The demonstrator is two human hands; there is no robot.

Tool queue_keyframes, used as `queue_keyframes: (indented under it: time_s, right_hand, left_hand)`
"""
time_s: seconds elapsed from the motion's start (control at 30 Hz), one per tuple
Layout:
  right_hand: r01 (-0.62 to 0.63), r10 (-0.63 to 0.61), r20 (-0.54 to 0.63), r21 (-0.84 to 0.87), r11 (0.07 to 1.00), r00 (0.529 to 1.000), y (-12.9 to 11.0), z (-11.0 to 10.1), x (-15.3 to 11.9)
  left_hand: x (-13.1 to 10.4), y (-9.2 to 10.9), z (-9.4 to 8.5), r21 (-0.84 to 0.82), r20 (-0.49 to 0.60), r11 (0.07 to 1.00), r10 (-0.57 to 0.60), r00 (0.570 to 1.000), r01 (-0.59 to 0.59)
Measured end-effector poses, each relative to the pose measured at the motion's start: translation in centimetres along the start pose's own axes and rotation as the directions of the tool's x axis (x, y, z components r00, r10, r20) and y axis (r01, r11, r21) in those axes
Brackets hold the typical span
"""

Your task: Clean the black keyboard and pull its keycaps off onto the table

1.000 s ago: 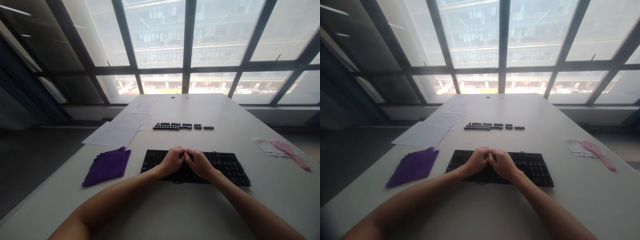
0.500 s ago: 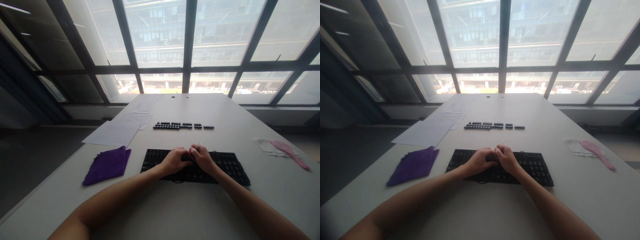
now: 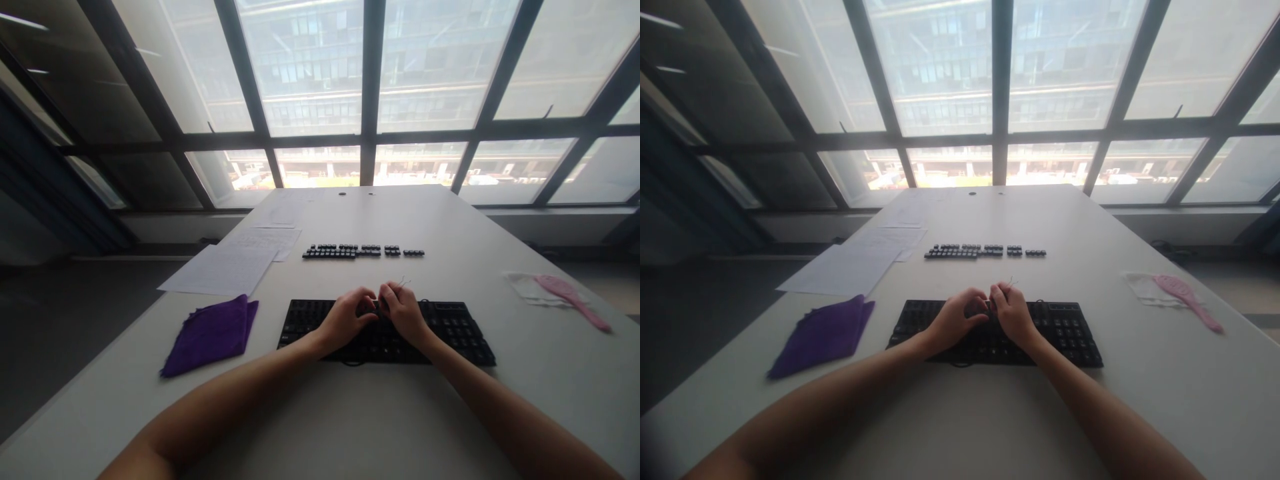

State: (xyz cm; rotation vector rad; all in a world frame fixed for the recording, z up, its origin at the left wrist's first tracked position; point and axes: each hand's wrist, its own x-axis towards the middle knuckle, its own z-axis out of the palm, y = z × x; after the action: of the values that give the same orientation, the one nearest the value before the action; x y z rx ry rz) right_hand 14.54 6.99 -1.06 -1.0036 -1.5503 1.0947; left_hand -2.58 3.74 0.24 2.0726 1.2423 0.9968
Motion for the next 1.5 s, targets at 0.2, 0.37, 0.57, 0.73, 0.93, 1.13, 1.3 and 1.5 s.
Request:
queue_keyframes:
  time_s: [0.2, 0.37, 0.57, 0.73, 0.93, 1.13, 1.3, 1.5]
  right_hand:
    - [-0.05, 0.054, -0.044, 0.091, 0.995, 0.998, -0.1, 0.1, 0.3]
    - [0.003, -0.002, -0.048, 0.024, 1.0, 0.999, -0.2, 0.1, 0.0]
    - [0.12, -0.119, 0.02, -0.078, 0.99, 0.993, -0.6, 0.1, -0.7]
    - [0.159, -0.154, 0.057, -0.096, 0.983, 0.986, -0.8, 0.1, -0.9]
    - [0.119, -0.119, 0.029, -0.021, 0.993, 0.992, -1.1, 0.1, -0.8]
    - [0.088, -0.09, 0.027, 0.06, 0.994, 0.996, -1.2, 0.2, -0.7]
    - [0.093, -0.095, 0.022, 0.088, 0.992, 0.995, -1.3, 0.2, -0.8]
    - [0.113, -0.112, -0.005, 0.088, 0.99, 0.994, -0.9, 0.3, -0.9]
  left_hand:
    - [-0.2, -0.2, 0.3, 0.066, 0.02, 0.99, 0.121, 0.992, -0.122]
    - [-0.3, -0.3, 0.3, -0.012, -0.027, 0.988, 0.157, 0.987, -0.157]
    - [-0.1, -0.2, 0.1, -0.085, -0.069, 0.988, 0.123, 0.99, -0.129]
    - [-0.3, 0.0, 0.1, -0.059, -0.074, 0.989, 0.134, 0.988, -0.139]
    - [-0.5, 0.8, -0.2, 0.039, -0.033, 0.987, 0.158, 0.987, -0.156]
    - [-0.7, 1.1, -0.2, 0.116, -0.06, 0.98, 0.171, 0.983, -0.163]
    - [-0.6, 0.7, 0.1, 0.125, -0.093, 0.979, 0.176, 0.98, -0.164]
    - [-0.4, 0.4, 0.0, 0.083, -0.135, 0.991, 0.115, 0.984, -0.105]
